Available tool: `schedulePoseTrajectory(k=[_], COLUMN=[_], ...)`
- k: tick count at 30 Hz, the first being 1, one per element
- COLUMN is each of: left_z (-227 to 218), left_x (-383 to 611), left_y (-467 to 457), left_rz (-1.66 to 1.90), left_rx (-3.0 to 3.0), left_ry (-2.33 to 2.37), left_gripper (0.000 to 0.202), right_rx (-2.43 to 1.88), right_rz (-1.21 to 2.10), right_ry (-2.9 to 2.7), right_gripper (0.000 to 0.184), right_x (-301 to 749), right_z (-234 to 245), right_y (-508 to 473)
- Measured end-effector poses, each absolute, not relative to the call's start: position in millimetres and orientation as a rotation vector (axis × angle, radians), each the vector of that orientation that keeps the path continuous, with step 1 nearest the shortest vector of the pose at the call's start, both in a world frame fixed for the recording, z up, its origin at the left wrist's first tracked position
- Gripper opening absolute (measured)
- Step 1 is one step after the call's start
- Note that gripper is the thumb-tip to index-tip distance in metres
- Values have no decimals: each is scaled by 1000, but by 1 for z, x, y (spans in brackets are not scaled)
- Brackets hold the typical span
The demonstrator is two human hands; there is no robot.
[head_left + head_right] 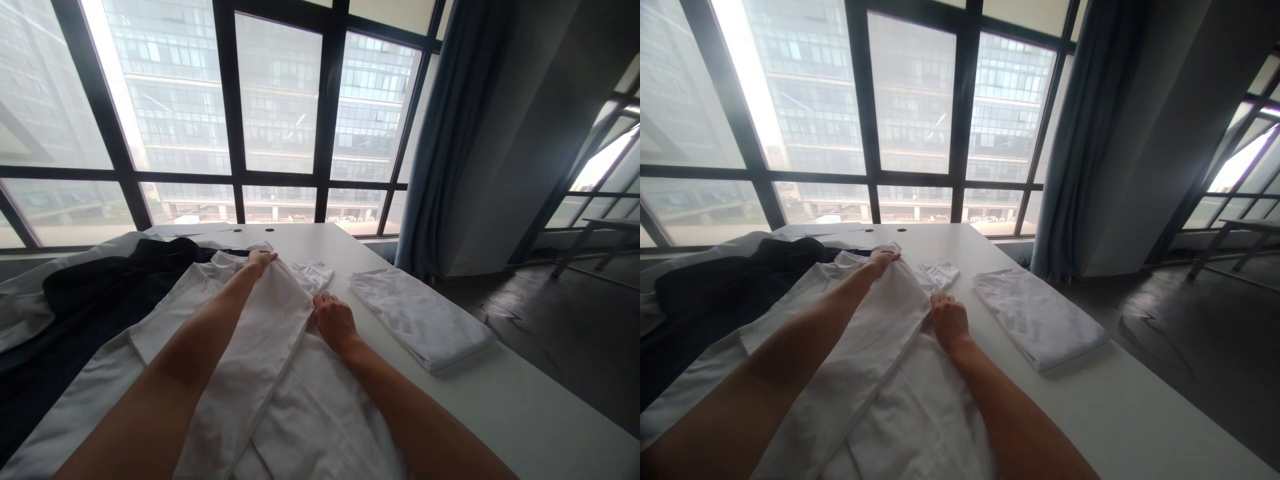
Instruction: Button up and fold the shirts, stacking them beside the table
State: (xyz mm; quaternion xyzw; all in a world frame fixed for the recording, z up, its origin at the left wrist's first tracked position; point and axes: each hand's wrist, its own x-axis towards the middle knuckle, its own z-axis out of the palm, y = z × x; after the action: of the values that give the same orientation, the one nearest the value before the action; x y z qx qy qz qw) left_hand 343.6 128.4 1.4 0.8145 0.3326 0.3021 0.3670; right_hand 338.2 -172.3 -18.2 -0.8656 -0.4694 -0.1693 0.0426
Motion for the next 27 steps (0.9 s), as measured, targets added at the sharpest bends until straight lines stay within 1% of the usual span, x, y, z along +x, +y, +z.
schedulePoseTrajectory(k=[4,6,9,13,15,18,21,25,27], left_z=[12,19,25,20,14,6,-1,-11,-12], left_x=[335,335,339,345,346,345,339,327,322], left_y=[122,117,112,111,111,108,95,73,69], left_rz=[867,938,1007,1017,971,856,806,712,594], left_rx=[2074,2032,1930,2067,2150,2221,2443,2975,3102], left_ry=[904,868,827,765,713,625,423,-145,-272], left_gripper=[18,14,17,18,20,29,36,36,32], right_rx=[-2645,-2652,-2637,-2593,-2610,-2622,-2617,-2633,-2636], right_rz=[-517,-514,-514,-484,-462,-441,-442,-423,-402], right_ry=[-1444,-1450,-1495,-1580,-1581,-1568,-1542,-1531,-1520], right_gripper=[29,29,34,45,43,40,39,37,37], right_x=[338,338,337,335,334,335,336,337,336], right_z=[-19,-19,-17,-13,-12,-12,-14,-17,-17], right_y=[-172,-172,-173,-176,-177,-177,-176,-174,-173])
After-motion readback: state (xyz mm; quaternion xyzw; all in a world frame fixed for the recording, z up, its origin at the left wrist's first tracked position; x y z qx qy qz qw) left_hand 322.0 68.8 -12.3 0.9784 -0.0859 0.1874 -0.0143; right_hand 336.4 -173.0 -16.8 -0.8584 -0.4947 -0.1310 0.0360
